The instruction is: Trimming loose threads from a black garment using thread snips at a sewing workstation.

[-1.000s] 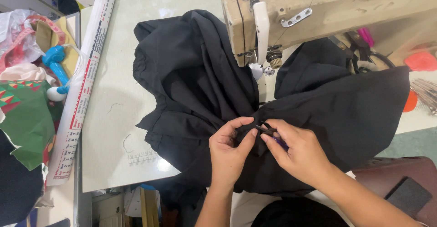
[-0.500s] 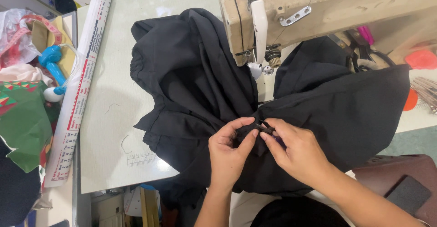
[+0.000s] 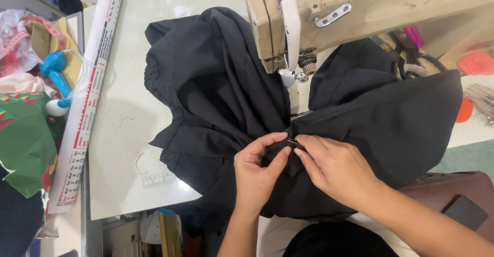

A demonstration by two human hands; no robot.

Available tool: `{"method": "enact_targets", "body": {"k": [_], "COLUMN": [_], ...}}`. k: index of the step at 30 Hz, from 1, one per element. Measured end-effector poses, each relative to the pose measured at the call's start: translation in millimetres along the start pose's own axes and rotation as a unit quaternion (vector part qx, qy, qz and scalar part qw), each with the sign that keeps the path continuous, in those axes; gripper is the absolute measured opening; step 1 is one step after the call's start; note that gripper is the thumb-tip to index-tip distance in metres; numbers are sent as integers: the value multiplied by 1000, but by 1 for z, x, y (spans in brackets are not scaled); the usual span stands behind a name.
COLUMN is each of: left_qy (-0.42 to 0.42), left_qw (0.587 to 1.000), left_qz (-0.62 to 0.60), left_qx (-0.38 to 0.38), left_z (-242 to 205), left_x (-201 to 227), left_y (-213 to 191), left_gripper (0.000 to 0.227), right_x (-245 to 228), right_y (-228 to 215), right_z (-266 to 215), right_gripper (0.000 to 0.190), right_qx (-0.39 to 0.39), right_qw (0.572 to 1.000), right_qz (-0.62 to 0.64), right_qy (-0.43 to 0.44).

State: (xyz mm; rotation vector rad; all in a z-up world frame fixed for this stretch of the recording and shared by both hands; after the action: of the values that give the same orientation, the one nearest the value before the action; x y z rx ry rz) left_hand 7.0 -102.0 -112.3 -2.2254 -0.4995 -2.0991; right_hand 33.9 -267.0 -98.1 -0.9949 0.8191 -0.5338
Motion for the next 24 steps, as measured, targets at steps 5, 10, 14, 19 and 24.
{"method": "enact_targets", "body": {"k": [5, 10, 14, 19, 24], "left_qy": [17, 10, 6, -5, -17], "left_qw": [999, 1000, 1000, 998, 994], "left_qz": [30, 29, 12, -54, -71], "left_qx": [-7, -4, -19, -38, -81], "left_z": [0, -1, 0, -1, -3], "left_x": [-3, -3, -5, 2, 9], "left_y": [0, -1, -2, 5, 3], "left_gripper": [27, 28, 28, 36, 61], "right_x": [2, 3, 16, 21, 19], "right_y": [1, 1, -13, -12, -10], "right_z": [1, 1, 6, 19, 14], "right_gripper": [26, 24, 29, 41, 19], "right_qx": [-53, -66, -47, -73, -3], "right_qw": [995, 994, 995, 986, 991], "right_qz": [-80, -81, 79, 139, 127], "right_qy": [-22, -24, 47, 48, -42]}}
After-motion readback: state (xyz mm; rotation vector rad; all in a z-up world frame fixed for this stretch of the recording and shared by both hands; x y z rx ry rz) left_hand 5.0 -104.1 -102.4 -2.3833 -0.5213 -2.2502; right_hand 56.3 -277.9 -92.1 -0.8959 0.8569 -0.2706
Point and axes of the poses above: each hand's wrist, its own z-axis towards the middle knuckle, its own y-axis out of the palm, x = y × z, the point moved 6 cm from there along z, towards the middle knuckle, and after that the axes turned 12 degrees about -z, right-handed, at the moved point
